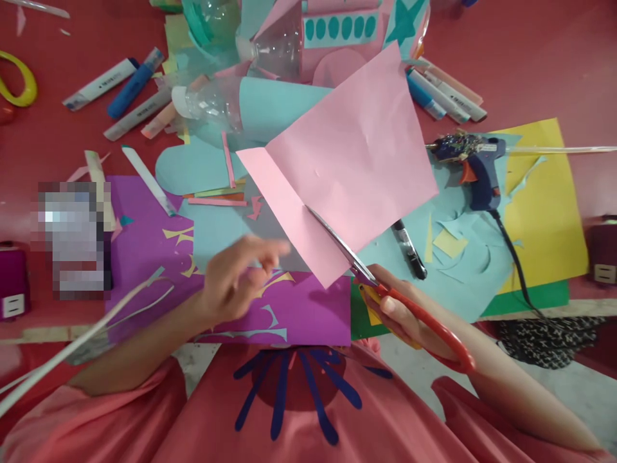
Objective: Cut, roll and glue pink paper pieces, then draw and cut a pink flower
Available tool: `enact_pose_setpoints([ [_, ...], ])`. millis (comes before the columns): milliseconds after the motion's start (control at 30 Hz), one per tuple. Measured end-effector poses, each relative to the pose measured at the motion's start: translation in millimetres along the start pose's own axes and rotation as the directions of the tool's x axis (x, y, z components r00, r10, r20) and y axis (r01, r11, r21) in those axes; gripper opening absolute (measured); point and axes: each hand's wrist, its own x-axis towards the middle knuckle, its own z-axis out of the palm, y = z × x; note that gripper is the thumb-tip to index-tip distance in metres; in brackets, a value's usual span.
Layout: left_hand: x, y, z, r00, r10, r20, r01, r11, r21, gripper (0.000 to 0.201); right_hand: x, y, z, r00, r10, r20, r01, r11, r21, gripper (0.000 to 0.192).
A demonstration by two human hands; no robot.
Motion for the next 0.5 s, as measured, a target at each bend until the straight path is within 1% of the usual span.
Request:
enact_pose_setpoints([
  [33, 3, 0, 0.9, 0.998, -0.059, 0.020, 0.060, 0.996, -0.061, 0.032, 0, 2, -1, 1.000, -0.006, -0.006, 0.006, 1.000, -0.006, 0.060],
  [67, 7, 1, 1.9, 0.989, -0.143, 0.037, 0.147, 0.978, -0.149, 0.035, 0, 4, -2, 1.000, -0.009, -0.011, 0.009, 1.000, -0.011, 0.061],
  [100, 11, 3, 2.8, 0.965, -0.250, 0.076, 0.261, 0.931, -0.255, 0.034, -1, 5, -2, 1.000, -0.010, -0.017, 0.010, 1.000, -0.015, 0.062],
  [133, 15, 4, 3.5, 0.931, -0.357, 0.073, 0.357, 0.856, -0.374, 0.029, -1, 6, -2, 1.000, -0.010, -0.023, 0.009, 1.000, -0.017, 0.062],
  [167, 18, 5, 4.1, 0.906, -0.416, 0.074, 0.404, 0.802, -0.440, 0.025, -2, 6, -2, 1.000, -0.009, -0.029, 0.009, 1.000, -0.017, 0.062],
  [200, 20, 6, 4.5, 0.883, -0.461, 0.089, 0.445, 0.763, -0.469, 0.024, -2, 5, -2, 0.999, -0.010, -0.034, 0.009, 1.000, -0.016, 0.062],
  [233, 21, 5, 4.9, 0.869, -0.486, 0.095, 0.468, 0.743, -0.478, 0.025, -3, 4, -2, 0.999, -0.008, -0.038, 0.007, 1.000, -0.013, 0.061],
  [300, 23, 3, 5.6, 0.860, -0.498, 0.115, 0.490, 0.740, -0.460, 0.027, -5, 1, -1, 0.999, 0.005, -0.038, -0.005, 1.000, -0.003, 0.061],
  [367, 25, 1, 7.2, 0.872, -0.467, 0.149, 0.479, 0.747, -0.461, 0.034, -5, -2, -1, 1.000, 0.021, -0.024, -0.020, 1.000, 0.013, 0.062],
  [433, 28, -2, 10.3, 0.885, -0.410, 0.222, 0.465, 0.741, -0.485, 0.048, -5, -4, 0, 1.000, 0.030, -0.010, -0.030, 0.999, 0.019, 0.063],
  [500, 32, -4, 14.8, 0.884, -0.364, 0.294, 0.466, 0.743, -0.480, 0.063, -5, -5, 0, 1.000, 0.026, -0.008, -0.026, 1.000, 0.007, 0.064],
])
